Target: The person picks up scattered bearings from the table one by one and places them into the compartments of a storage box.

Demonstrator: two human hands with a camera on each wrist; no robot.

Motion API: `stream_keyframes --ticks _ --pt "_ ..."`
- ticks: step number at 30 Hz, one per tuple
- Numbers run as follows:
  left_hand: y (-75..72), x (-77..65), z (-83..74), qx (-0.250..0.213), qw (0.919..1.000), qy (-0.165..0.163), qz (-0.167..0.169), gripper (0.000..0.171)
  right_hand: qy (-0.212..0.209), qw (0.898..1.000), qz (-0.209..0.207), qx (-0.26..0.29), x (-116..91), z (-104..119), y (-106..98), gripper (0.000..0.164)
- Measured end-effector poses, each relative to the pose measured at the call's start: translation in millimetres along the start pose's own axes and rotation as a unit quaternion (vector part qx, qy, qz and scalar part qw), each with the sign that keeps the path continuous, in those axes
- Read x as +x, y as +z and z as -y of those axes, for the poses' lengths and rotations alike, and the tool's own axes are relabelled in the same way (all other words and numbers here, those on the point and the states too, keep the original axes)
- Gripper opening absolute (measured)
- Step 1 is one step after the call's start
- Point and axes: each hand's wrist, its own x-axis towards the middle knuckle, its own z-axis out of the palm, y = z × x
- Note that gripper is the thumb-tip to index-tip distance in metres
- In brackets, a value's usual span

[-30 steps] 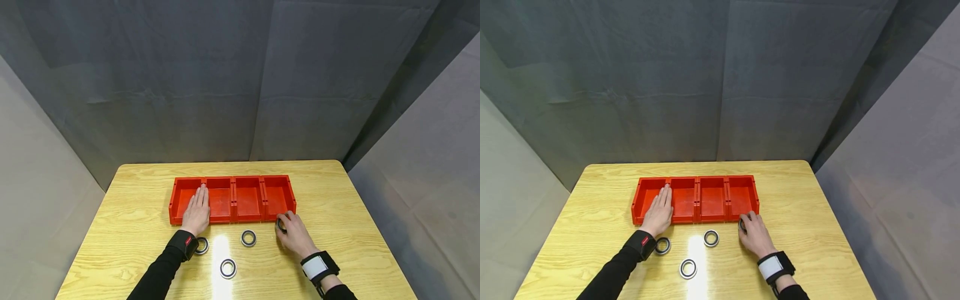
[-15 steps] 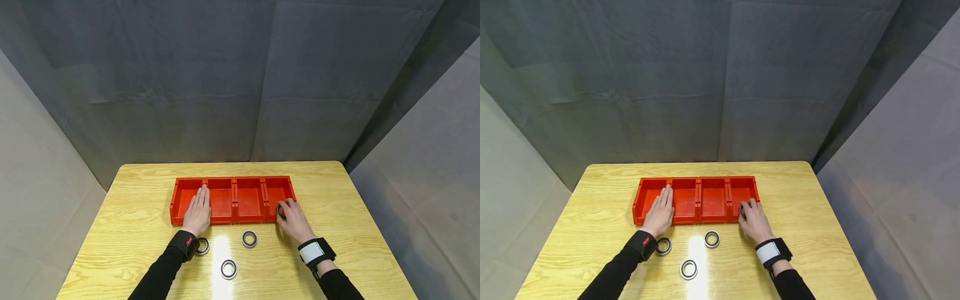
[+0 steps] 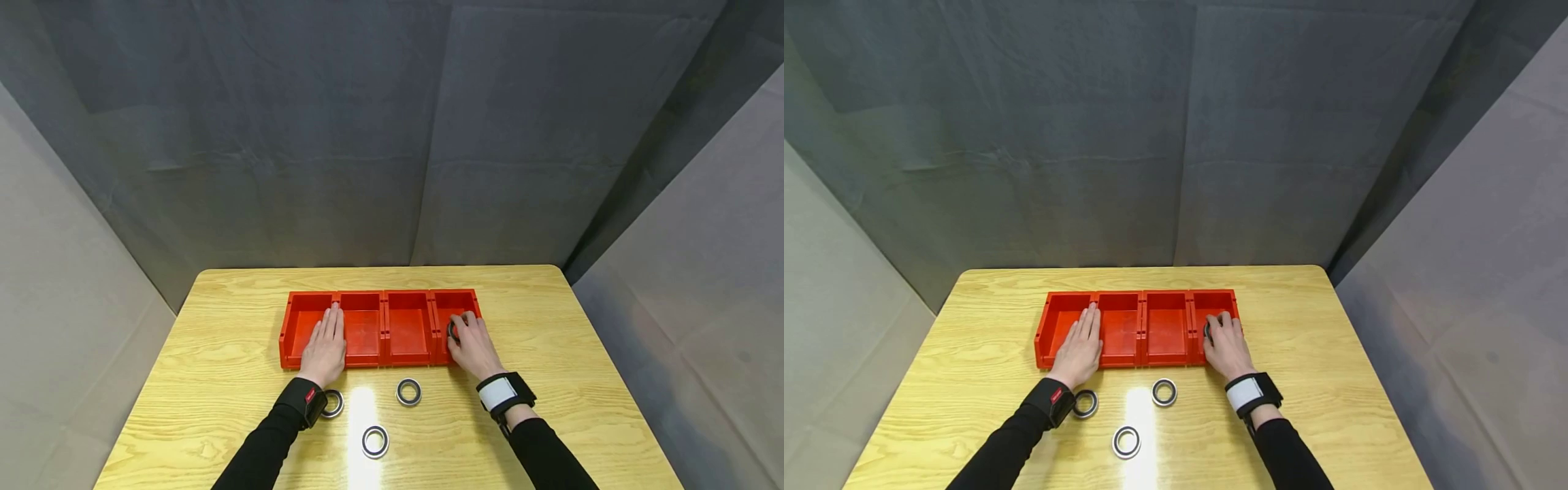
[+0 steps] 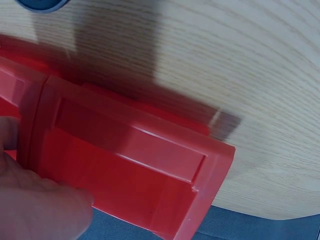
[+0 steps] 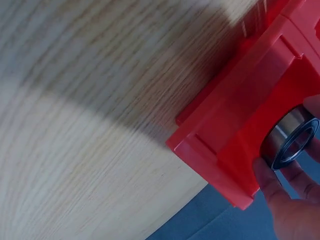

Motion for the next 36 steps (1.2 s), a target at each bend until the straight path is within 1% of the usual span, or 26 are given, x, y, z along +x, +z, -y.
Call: stream_keyframes --ticks 5,10,18,22,27,32,36 --pt "1.5 0.0 0.9 0.002 1.0 0.002 -0.001 0.065 0.024 0.999 0.021 -0.012 10 1 4 0.045" --pt "2.7 0.2 1.5 0.005 1.0 0.005 -0.004 0.064 0.038 0.999 0.031 -0.022 18 2 7 0.045" --pt "3.2 0.5 1.4 0.002 1.0 0.001 0.002 0.066 0.045 0.997 0.05 -0.031 27 -1 15 0.044" --pt "3.2 0.5 1.0 0.001 1.0 0.001 0.007 0.066 0.054 0.995 0.073 -0.039 31 -2 19 0.046" --pt "2.7 0.9 0.7 -0.005 0.9999 0.0 0.014 0.068 0.065 0.992 0.098 -0.036 34 -1 22 0.05" --pt "3.3 0.1 1.7 0.0 0.9999 0.001 0.01 0.068 0.071 0.99 0.117 -0.034 38 1 26 0.05" --pt "4.7 0.3 2.4 0.002 1.0 0.003 0.003 0.066 0.075 0.989 0.121 -0.039 40 1 30 0.048"
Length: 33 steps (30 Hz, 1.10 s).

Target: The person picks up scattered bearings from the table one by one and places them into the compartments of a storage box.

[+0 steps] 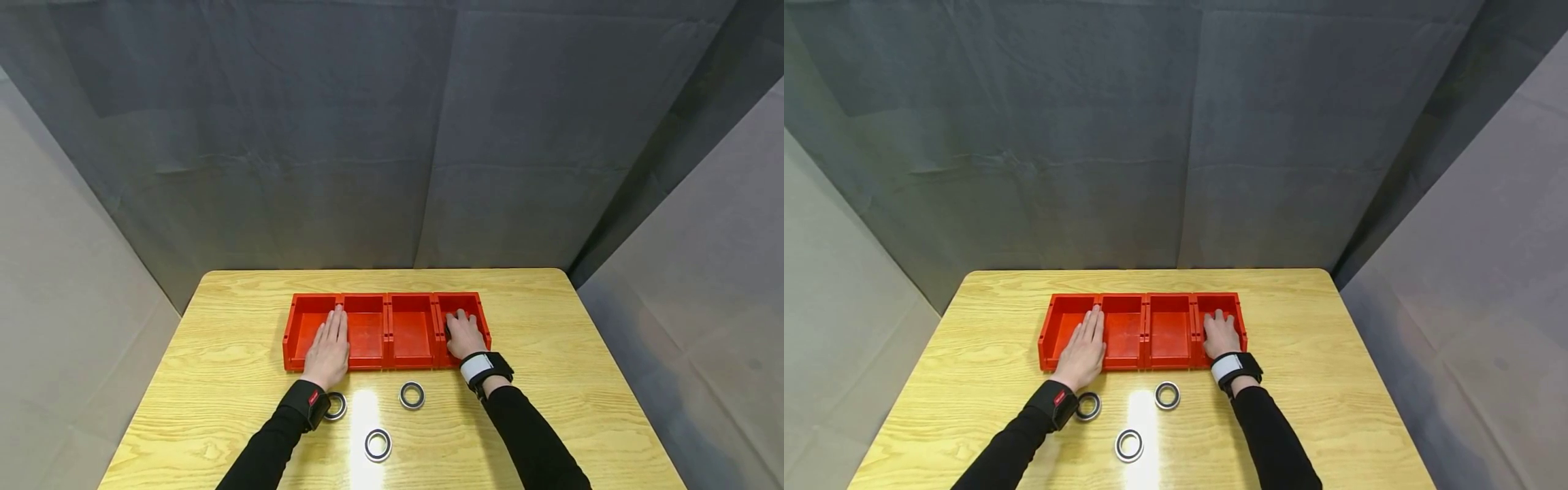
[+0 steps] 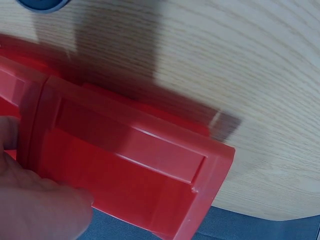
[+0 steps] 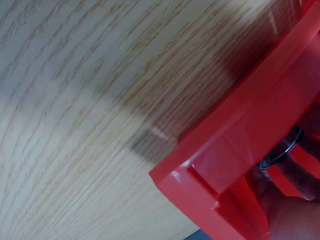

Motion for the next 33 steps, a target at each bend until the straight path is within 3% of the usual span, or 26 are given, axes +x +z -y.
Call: stream_keyframes --ticks 15,23,33 --pt "-2.0 1.1 -1.6 -0.011 0.9998 -0.008 0.015 0.067 0.011 1.0 0.026 -0.003 5.1 -0.9 6.4 0.044" --pt "-1.9 0.0 -1.4 -0.017 0.9998 -0.002 -0.002 0.067 0.012 1.0 0.029 -0.004 3.8 -0.6 6.3 0.047" --pt "-2.7 0.5 -1.3 -0.011 0.9998 -0.006 0.013 0.067 -0.011 0.999 0.023 -0.028 -3.7 -0.8 6.0 0.053"
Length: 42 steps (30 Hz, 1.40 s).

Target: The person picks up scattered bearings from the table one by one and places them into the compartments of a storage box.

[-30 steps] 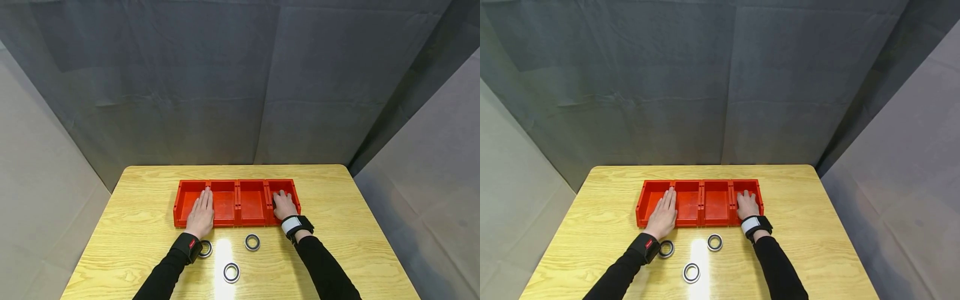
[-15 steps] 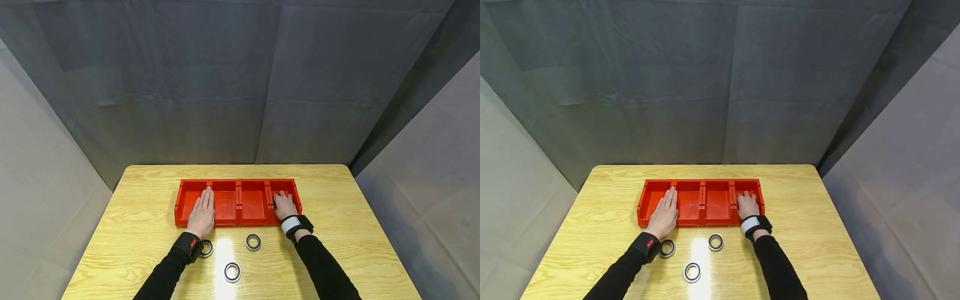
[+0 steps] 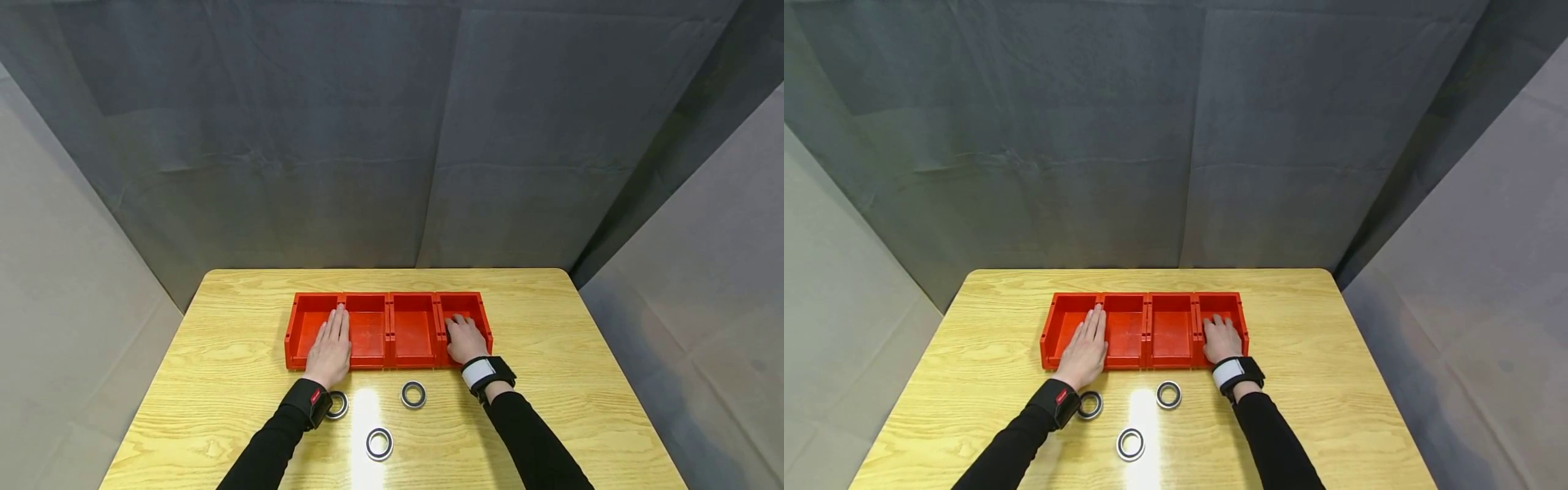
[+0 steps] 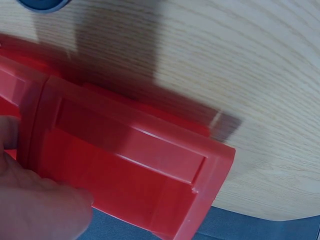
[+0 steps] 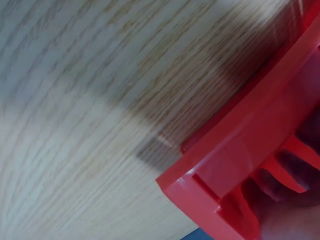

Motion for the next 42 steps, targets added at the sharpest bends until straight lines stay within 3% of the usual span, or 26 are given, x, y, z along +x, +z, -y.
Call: stream_keyframes --ticks 26,33,42 --pt "1.4 0.3 0.9 0.004 1.0 -0.004 0.004 0.068 -0.045 0.992 -0.062 0.102 -46 -1 -23 0.049" --pt "1.6 0.6 0.8 0.003 1.0 -0.003 0.003 0.068 -0.077 0.986 -0.108 0.104 -65 -3 -25 0.042" --pt "3.2 0.5 1.8 0.009 1.0 0.001 -0.003 0.067 -0.1 0.977 -0.148 0.118 -92 1 -24 0.044"
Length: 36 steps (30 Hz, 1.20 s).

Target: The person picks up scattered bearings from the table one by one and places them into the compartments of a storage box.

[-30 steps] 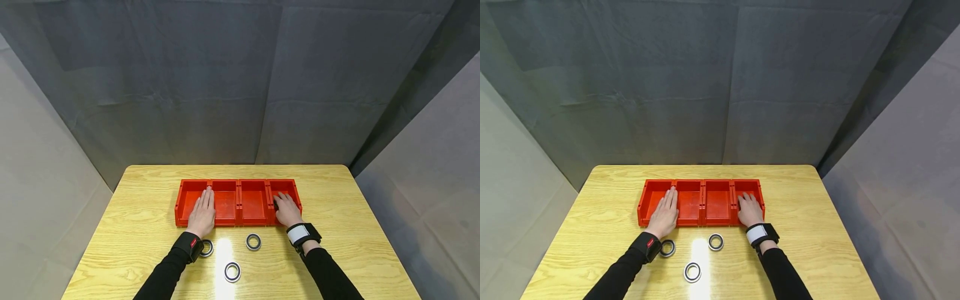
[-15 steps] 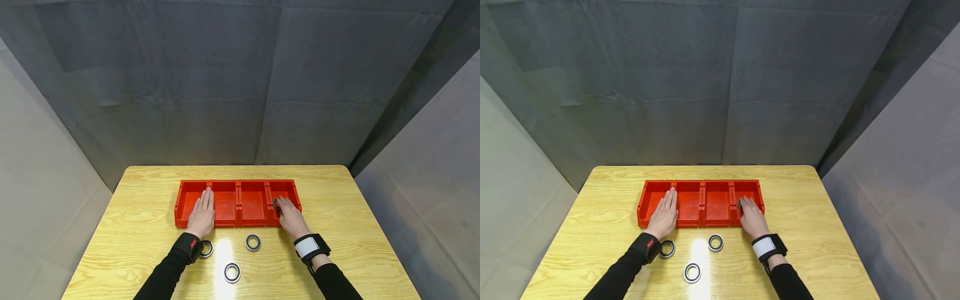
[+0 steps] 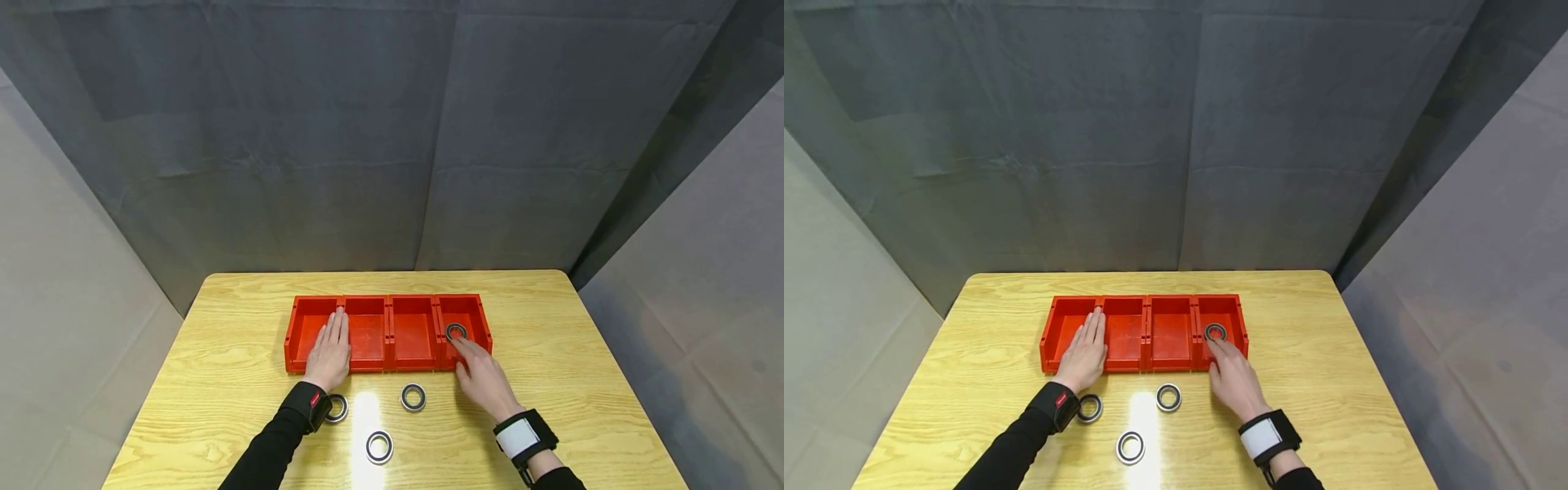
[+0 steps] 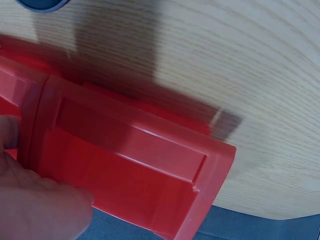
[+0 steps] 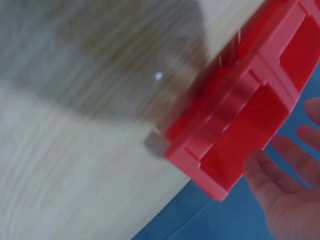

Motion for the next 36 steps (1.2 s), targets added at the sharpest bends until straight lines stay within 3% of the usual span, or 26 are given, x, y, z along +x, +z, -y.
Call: stream_keyframes --ticks 7,13,21,36 --pt "0.5 -0.8 0.0 -0.002 1.0 -0.001 0.002 0.067 -0.026 1.0 -0.013 0.001 -19 15 12 0.039" --pt "0.0 -1.3 0.1 -0.001 1.0 0.0 0.004 0.067 -0.032 0.999 0.022 0.015 -28 29 24 0.042" --pt "-0.5 -1.3 -0.4 -0.003 1.0 -0.001 0.001 0.067 -0.037 0.997 0.07 0.018 -28 39 41 0.042" --pt "-2.6 -0.8 -1.5 0.01 0.9999 -0.001 0.0 0.066 -0.05 0.995 0.086 -0.001 -23 47 56 0.043"
